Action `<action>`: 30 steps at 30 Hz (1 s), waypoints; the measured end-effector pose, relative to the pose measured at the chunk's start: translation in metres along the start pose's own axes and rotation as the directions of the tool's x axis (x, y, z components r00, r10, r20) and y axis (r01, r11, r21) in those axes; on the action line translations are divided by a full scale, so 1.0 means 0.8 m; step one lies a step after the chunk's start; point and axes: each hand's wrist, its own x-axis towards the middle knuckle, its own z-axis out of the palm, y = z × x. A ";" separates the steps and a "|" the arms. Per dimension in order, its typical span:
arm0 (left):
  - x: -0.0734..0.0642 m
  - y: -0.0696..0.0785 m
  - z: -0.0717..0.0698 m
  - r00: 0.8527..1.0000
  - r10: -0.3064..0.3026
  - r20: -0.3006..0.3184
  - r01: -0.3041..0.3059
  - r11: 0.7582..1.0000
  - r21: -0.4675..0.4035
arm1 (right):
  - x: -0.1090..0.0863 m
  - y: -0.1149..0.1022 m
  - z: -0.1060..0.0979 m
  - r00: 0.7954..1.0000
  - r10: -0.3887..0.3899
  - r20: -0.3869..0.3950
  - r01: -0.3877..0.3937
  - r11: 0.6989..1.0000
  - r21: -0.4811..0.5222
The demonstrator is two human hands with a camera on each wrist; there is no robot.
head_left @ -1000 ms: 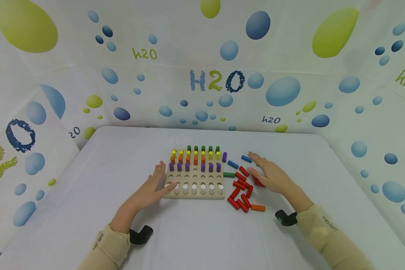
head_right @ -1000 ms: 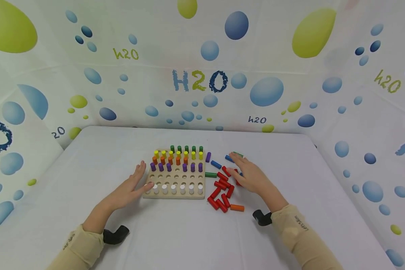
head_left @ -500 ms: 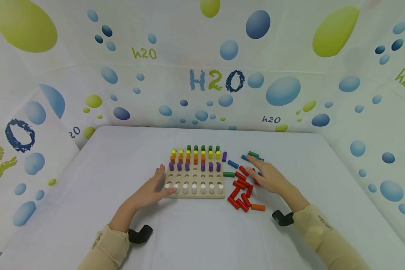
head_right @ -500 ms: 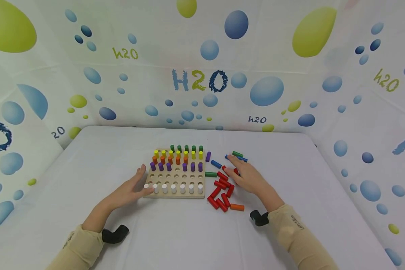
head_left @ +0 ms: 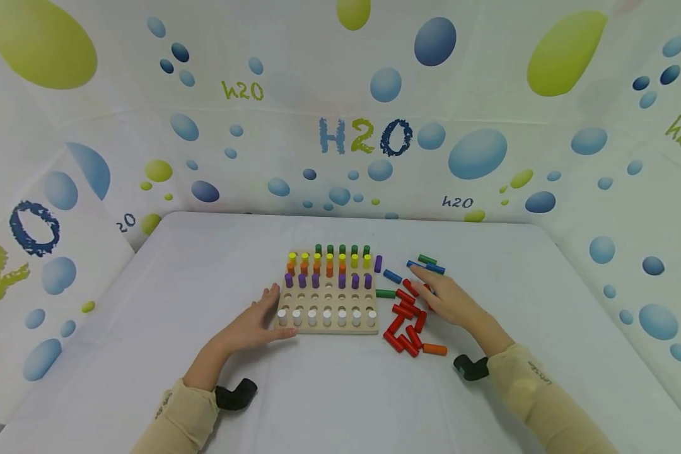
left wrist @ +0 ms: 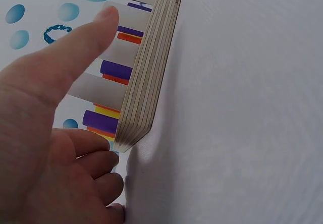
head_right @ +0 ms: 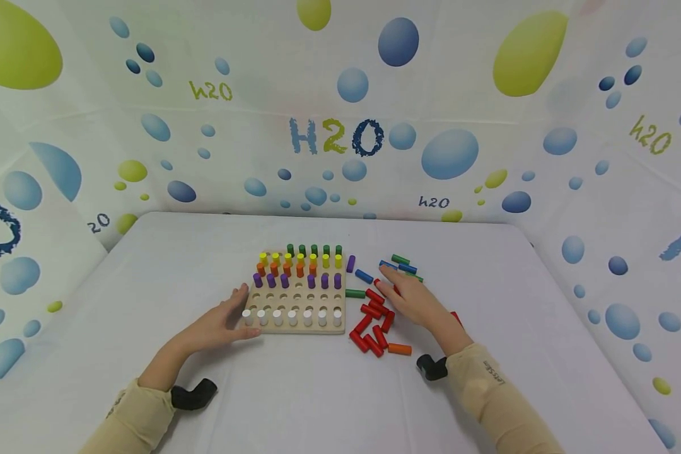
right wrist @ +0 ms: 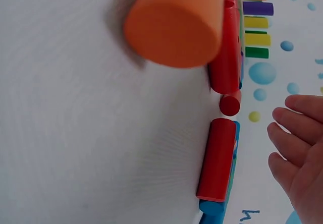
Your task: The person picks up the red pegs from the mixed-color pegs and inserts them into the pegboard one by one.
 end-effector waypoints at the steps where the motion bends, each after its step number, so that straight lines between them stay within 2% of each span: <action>1: 0.000 0.000 0.000 1.000 -0.005 0.005 0.005 1.000 0.001 | 0.001 0.001 0.001 1.000 -0.001 0.001 0.001 1.000 0.005; 11: 0.000 -0.003 0.000 1.000 -0.016 0.008 0.016 1.000 -0.008 | 0.003 0.006 0.007 0.999 0.038 0.030 -0.039 0.998 0.041; 19: -0.001 -0.002 0.000 1.000 -0.011 0.005 0.011 1.000 -0.013 | 0.007 0.009 0.008 0.999 0.021 0.046 -0.024 0.998 0.050; 30: -0.002 0.000 0.002 1.000 0.007 0.003 -0.007 1.000 0.000 | 0.014 0.016 0.009 0.995 0.036 0.092 -0.037 0.999 0.005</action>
